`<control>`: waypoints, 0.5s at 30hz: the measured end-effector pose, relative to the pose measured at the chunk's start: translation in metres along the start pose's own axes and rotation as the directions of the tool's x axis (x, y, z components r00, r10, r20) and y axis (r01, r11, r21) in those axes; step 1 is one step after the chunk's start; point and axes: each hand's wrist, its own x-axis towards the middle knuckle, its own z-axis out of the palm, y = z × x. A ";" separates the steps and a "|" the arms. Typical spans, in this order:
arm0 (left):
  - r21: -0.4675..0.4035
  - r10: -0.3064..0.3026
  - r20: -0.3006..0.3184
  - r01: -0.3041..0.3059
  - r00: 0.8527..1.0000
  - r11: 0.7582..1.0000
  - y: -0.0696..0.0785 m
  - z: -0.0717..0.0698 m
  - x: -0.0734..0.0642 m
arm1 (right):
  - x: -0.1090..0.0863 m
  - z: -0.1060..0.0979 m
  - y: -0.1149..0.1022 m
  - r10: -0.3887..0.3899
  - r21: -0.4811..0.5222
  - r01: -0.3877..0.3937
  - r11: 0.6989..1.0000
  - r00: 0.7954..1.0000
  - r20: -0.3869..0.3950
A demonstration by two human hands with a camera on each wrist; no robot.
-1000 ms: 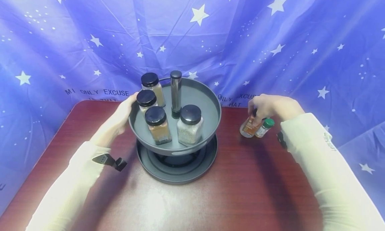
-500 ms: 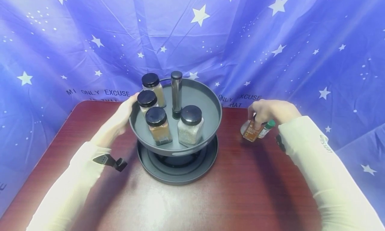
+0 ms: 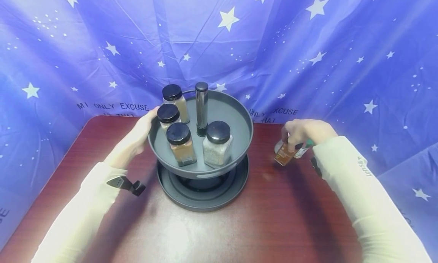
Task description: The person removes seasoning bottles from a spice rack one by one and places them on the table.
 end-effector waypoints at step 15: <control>-0.009 -0.010 0.009 0.010 1.000 1.000 -0.001 -0.002 0.002 | 0.011 0.018 0.002 0.059 0.072 -0.062 0.996 0.998 0.031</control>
